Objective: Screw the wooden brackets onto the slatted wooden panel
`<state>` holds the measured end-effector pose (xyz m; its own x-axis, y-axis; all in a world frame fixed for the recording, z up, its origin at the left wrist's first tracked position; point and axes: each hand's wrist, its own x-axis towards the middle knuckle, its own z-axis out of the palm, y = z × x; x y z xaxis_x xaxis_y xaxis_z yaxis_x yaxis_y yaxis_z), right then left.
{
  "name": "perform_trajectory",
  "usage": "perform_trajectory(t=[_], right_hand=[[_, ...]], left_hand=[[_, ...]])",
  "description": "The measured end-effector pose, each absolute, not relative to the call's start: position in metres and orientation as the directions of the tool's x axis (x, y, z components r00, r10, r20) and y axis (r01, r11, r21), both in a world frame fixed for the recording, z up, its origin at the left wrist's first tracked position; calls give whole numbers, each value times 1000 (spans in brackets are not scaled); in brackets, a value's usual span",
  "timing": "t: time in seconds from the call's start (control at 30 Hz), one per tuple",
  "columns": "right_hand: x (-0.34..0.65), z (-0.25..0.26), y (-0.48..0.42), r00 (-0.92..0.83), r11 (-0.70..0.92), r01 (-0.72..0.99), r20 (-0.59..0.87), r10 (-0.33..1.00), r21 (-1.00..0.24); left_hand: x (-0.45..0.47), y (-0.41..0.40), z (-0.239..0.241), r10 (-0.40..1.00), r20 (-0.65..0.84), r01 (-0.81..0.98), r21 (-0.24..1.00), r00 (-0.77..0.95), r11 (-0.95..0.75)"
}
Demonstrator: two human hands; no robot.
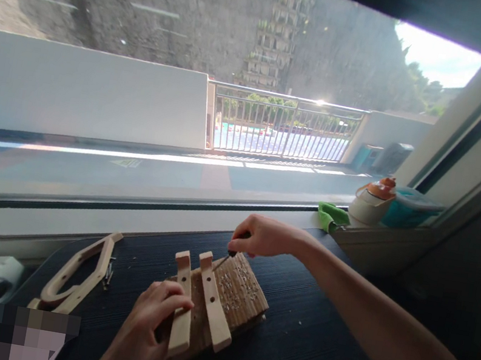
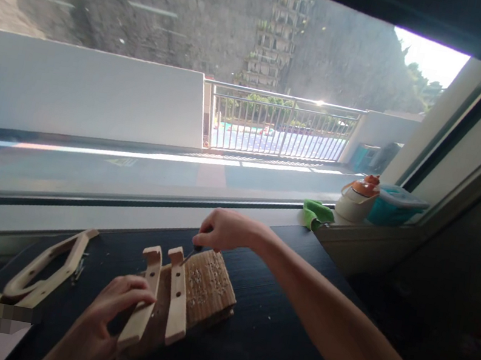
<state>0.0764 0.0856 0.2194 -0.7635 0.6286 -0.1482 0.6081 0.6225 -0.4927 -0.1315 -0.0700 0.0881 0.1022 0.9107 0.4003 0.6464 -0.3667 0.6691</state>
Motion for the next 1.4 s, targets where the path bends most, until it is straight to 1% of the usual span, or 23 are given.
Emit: perform_trajectory(t=[0.1,0.17,0.2,0.27,0.3,0.33,0.37,0.4,0.43,0.47,0.57,0.67,0.73,0.8,0.93,1.03,1.07,1.13,1.2,1.23,1.27,1.33,1.4], right_hand=[[102,191,86,-714,489,502,-23,700,-713],[110,163,75,-681,412,423,17,732,-808],[113,148,66,-669,375,389,22,743,-842],[117,120,44,-658,305,333,12,753,-892],[120,108,33,-658,275,316,-1,753,-908],[123,99,23,-659,229,296,-25,752,-927],[127,92,14,-649,133,258,-70,758,-957],[131,89,8,-651,61,235,-110,751,-970],[134,88,5,-653,14,219,-136,745,-976],[138,89,3,-652,-19,207,-152,743,-978],[144,103,7,-625,-6,193,-128,770,-981],[147,115,9,-602,37,186,-84,794,-982],[147,116,3,-589,39,189,-82,804,-981],[144,111,-8,-578,10,159,-85,812,-987],[128,91,-33,-602,-77,-82,-12,798,-994],[113,78,-44,-526,-88,-230,48,849,-969],[109,74,-45,-507,-84,-269,67,860,-960],[104,72,-46,-484,-47,-314,117,867,-948],[101,74,-44,-473,11,-317,168,865,-948],[101,77,-42,-478,37,-303,185,858,-952],[101,82,-39,-487,61,-280,196,851,-958],[104,93,-29,-505,131,-184,208,837,-974],[107,106,-13,-490,277,-32,257,833,-960]], left_hand=[[-154,-68,93,967,246,504,829,61,-243],[-170,-67,94,985,151,430,897,-86,-101],[-177,-68,93,977,77,400,916,-201,10],[-188,-73,89,881,-15,255,955,-472,153],[-191,-79,87,798,-20,186,968,-603,165],[-191,-85,84,734,-26,123,981,-679,148],[-188,-92,82,680,-42,51,992,-732,116],[-183,-99,81,658,-79,-24,995,-749,92],[-176,-105,79,699,-125,-72,992,-704,105],[-169,-109,78,740,-147,-73,989,-656,132],[-153,-109,77,816,-130,183,943,-562,277],[-152,-97,78,850,-103,490,779,-517,392],[-155,-90,81,861,-78,612,671,-503,418],[-155,-85,84,867,-64,653,631,-494,419],[-145,-82,90,901,-80,665,647,-426,372],[-137,-81,99,930,-106,658,678,-352,326],[-135,-80,103,940,-140,627,713,-310,313],[-133,-77,112,952,-231,474,828,-200,300],[-132,-70,119,954,-272,266,917,-124,296],[-132,-65,122,959,-248,201,941,-139,272],[-132,-59,125,962,-194,186,955,-192,230],[-136,-44,129,948,-48,242,962,-316,129],[-143,-27,136,926,60,297,953,-373,58]])
